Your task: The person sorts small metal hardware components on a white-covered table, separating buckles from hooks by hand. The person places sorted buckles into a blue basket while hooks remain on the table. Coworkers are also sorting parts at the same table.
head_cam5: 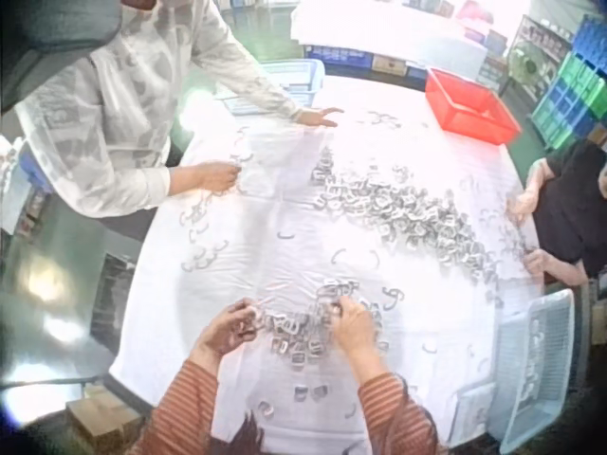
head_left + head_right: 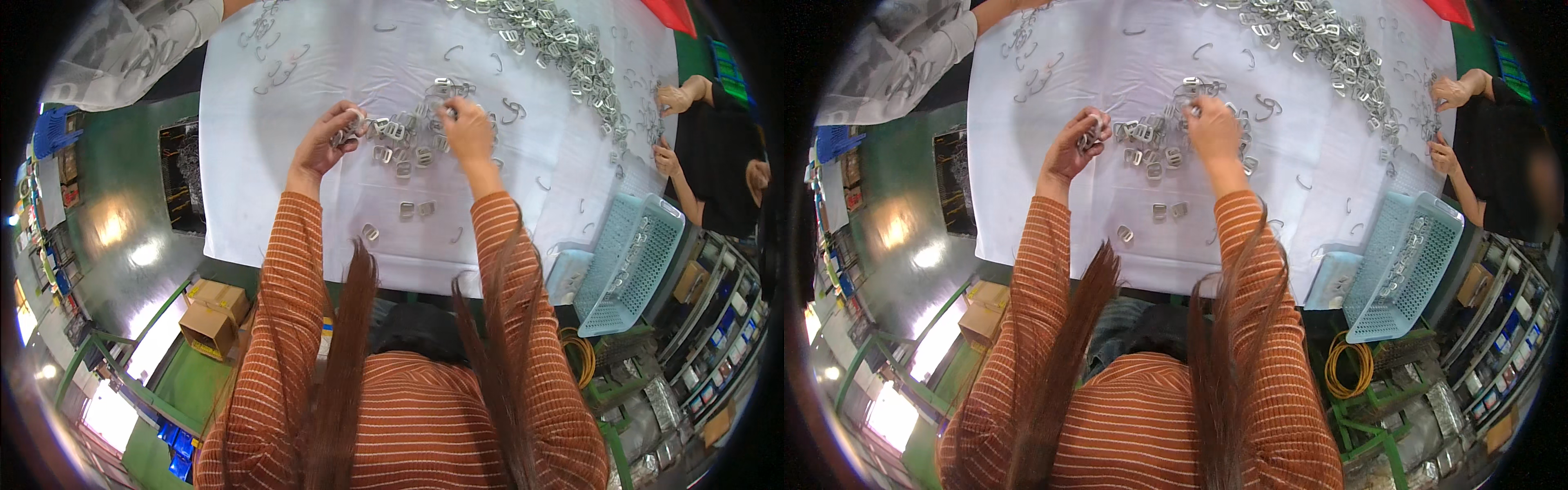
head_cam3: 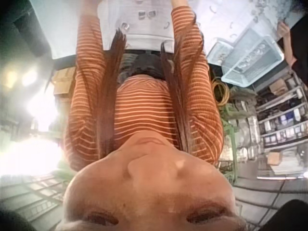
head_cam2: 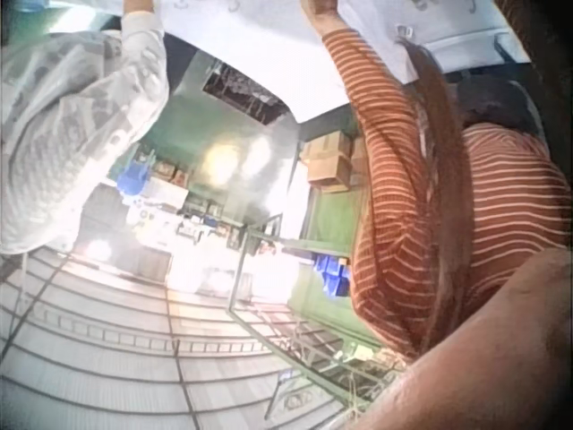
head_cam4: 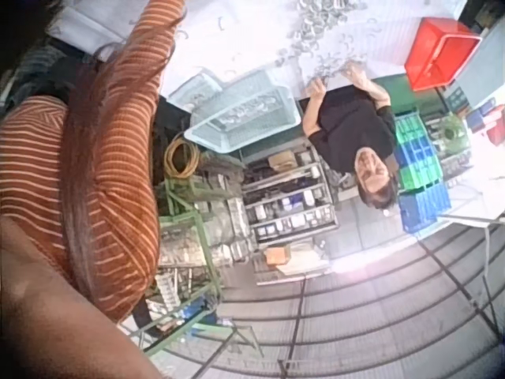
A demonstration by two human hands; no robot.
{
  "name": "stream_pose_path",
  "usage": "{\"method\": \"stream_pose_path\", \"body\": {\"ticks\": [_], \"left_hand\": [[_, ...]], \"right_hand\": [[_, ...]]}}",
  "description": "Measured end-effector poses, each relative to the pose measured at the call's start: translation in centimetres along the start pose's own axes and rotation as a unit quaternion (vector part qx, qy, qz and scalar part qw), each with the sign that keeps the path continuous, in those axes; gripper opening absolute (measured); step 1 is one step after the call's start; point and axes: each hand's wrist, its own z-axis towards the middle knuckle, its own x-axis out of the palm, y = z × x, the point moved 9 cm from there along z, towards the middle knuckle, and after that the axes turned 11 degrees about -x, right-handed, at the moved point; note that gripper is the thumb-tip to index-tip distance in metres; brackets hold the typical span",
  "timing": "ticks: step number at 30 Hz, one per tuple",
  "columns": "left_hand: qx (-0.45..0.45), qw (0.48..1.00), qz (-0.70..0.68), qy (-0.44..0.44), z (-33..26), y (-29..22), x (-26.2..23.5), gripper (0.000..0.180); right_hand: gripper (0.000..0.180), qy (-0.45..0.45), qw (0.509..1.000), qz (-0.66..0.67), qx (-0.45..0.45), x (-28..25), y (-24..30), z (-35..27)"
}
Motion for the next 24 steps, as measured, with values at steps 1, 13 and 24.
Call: {"method": "stream_pose_path", "body": {"ticks": [1,13,24], "left_hand": [[0.017,0.999,-0.026,-0.033,-0.9,-0.8,0.4,0.024],[0.205,0.653,0.638,-0.354,2.6,-0.9,4.7,0.032],[0.112,0.809,0.471,-0.333,-0.6,-2.2,-1.0,0.029]], "right_hand": [[0.023,0.036,0.995,0.08,0.051,0.5,-1.8,0.4],[0.033,0.097,0.716,0.664,0.191,-1.7,-1.6,-1.4],[0.031,0.148,0.962,0.181,0.138,4.5,-0.2,3.5]]}}
